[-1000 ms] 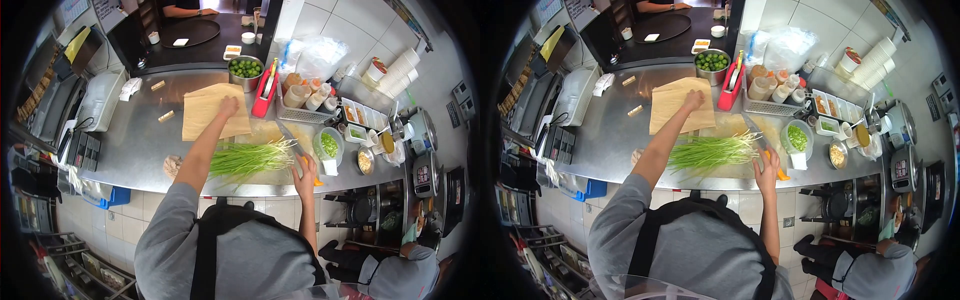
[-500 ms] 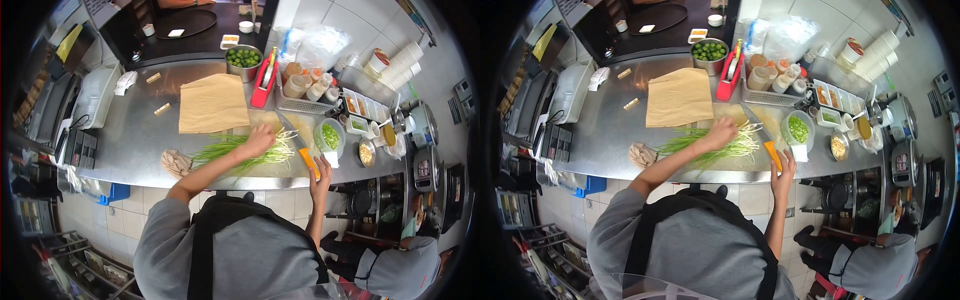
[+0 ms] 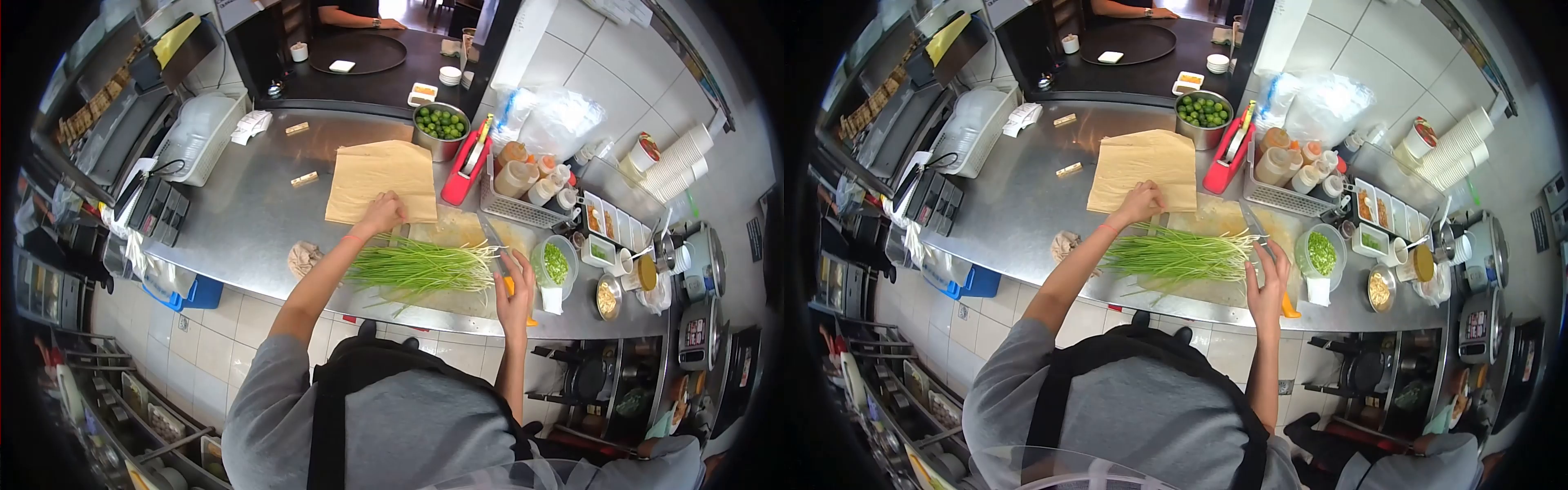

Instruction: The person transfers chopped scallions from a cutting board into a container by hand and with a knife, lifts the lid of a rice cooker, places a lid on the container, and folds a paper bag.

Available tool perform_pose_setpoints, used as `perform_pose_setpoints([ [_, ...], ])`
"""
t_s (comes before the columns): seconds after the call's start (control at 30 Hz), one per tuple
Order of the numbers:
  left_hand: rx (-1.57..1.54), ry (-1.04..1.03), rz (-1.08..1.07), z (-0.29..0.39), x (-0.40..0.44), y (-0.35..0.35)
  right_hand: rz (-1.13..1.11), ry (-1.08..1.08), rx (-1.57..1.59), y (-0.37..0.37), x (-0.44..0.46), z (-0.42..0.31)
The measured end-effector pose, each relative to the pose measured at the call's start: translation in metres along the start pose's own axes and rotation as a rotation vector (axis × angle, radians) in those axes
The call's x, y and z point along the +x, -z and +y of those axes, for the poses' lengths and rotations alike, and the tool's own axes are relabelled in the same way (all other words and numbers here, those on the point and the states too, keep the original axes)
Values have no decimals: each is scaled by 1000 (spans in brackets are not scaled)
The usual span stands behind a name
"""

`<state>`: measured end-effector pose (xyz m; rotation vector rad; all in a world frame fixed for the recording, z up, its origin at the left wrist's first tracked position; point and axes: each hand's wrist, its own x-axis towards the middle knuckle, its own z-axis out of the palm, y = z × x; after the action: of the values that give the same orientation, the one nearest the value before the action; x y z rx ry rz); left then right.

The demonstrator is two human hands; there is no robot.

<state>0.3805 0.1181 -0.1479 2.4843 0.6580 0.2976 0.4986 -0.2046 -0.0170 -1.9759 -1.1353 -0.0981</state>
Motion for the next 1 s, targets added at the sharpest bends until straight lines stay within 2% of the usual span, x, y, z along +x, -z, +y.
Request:
perform_pose_setpoints([
  [0.17,6,-135,-72,-21,9,4,-52,137,88,-17,20,-13],
  [0.27,83,34,32,-14,9,7,-100,173,213,-24,27,-24],
  [0.3,-12,73,183,-13,9,17,-106,186,248,-26,29,-30],
  [0.37,-200,136,481,-9,7,49,-114,221,317,-27,34,-42],
  [0.43,-233,177,605,22,-22,118,-149,240,405,-35,38,-44],
  [0.47,-257,141,601,34,-42,151,-185,286,438,-48,40,-37],
  [0.5,-280,110,595,38,-62,179,-192,226,598,-61,42,-40],
  [0.57,-338,-115,680,29,-99,216,-223,91,922,-87,49,-60],
  [0.63,-568,6,659,69,-158,252,-165,24,1099,-108,66,-92],
  [0.67,-693,105,629,84,-186,265,-230,-8,1206,-123,75,-103],
  [0.73,-703,162,757,97,-235,270,-372,-70,1414,-154,88,-123],
  [0.83,-634,294,947,88,-310,262,-848,-14,1486,-176,84,-169],
  [0.9,-786,281,1201,90,-360,243,-1057,-84,1549,-185,56,-213],
  [0.93,-780,238,1344,68,-391,229,-1168,-125,1575,-191,40,-235],
  [1.0,-122,714,1326,0,-477,160,-1169,168,1182,-252,1,-258],
])
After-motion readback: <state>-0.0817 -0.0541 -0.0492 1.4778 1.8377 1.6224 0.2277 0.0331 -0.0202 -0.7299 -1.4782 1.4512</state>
